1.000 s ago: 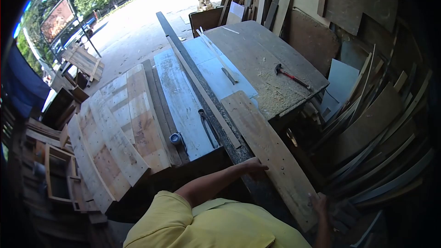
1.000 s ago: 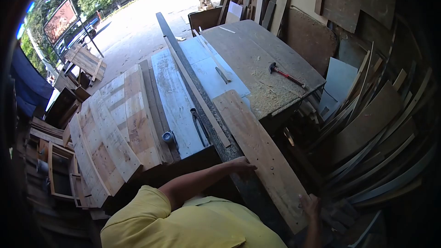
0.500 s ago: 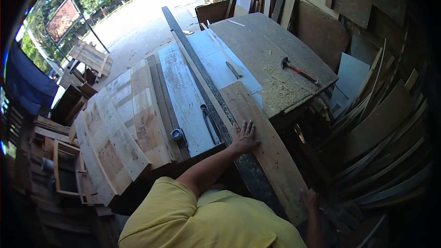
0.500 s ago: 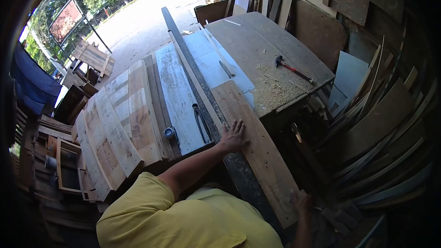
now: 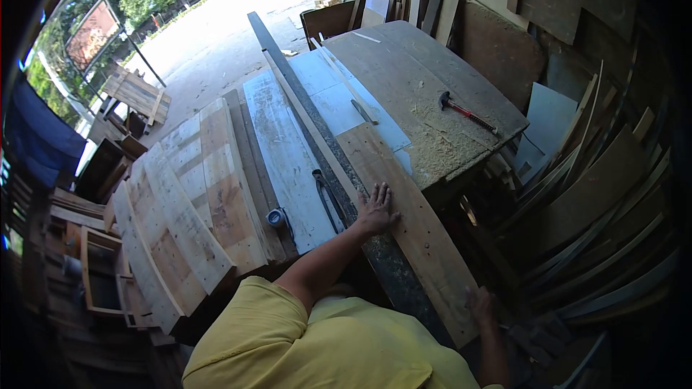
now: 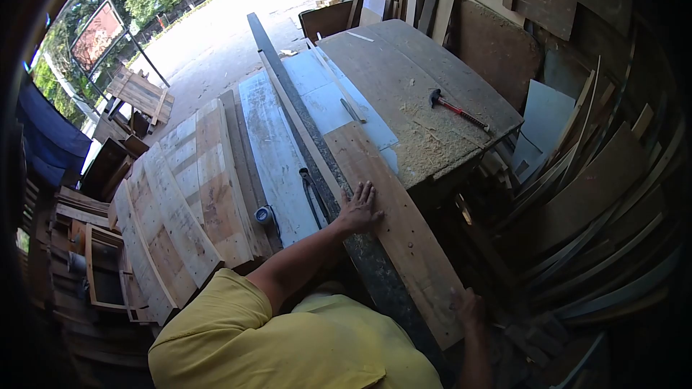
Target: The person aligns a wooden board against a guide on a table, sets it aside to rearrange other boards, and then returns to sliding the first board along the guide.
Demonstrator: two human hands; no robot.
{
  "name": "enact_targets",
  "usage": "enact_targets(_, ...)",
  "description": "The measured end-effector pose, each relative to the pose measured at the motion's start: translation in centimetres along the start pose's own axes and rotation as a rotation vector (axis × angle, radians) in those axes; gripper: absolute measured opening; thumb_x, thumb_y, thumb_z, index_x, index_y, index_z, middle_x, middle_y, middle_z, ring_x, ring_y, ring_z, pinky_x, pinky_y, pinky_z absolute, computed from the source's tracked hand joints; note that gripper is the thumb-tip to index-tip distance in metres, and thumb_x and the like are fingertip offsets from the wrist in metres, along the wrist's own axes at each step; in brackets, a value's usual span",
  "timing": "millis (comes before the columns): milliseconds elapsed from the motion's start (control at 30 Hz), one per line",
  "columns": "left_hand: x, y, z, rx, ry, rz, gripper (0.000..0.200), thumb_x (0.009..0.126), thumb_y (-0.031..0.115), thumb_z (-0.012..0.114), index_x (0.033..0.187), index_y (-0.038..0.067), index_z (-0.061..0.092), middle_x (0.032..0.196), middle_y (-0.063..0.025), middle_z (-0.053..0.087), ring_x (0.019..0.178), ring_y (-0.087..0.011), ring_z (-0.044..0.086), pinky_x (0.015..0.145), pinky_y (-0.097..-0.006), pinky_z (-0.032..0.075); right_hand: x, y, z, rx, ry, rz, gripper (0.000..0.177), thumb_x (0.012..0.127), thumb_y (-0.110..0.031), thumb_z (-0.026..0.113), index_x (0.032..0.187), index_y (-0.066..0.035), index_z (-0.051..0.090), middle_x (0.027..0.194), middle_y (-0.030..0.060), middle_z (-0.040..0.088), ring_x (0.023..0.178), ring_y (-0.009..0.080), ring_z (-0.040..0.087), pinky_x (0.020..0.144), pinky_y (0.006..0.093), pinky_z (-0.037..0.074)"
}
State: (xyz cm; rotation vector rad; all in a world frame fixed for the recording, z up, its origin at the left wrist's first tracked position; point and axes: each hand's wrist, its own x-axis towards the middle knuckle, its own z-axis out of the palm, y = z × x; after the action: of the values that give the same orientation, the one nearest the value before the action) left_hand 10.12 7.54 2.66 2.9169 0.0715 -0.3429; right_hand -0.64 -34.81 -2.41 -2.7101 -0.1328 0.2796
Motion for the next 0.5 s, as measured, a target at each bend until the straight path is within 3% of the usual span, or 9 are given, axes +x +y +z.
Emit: enact_targets(500, 3.2, -3.8, -0.6, -0.028, 0.026, -0.012, 0.083, 0.092, 0.056, 0.042, 0.154, 0.005, 0.02, 0.163, -0.0103, 0.008, 0.151, -0.0292, 0.002, 0.112, -0.0693, -0.005, 3.0, -4.2, -0.1, 0.002, -0.037, 0.015, 0.068, 0.088, -0.066, 0.052, 0.085, 0.002, 0.06, 0.084, 0.0328, 0.064, 0.088, 0.0515, 0.062, 0.073, 0.0564, 0.049)
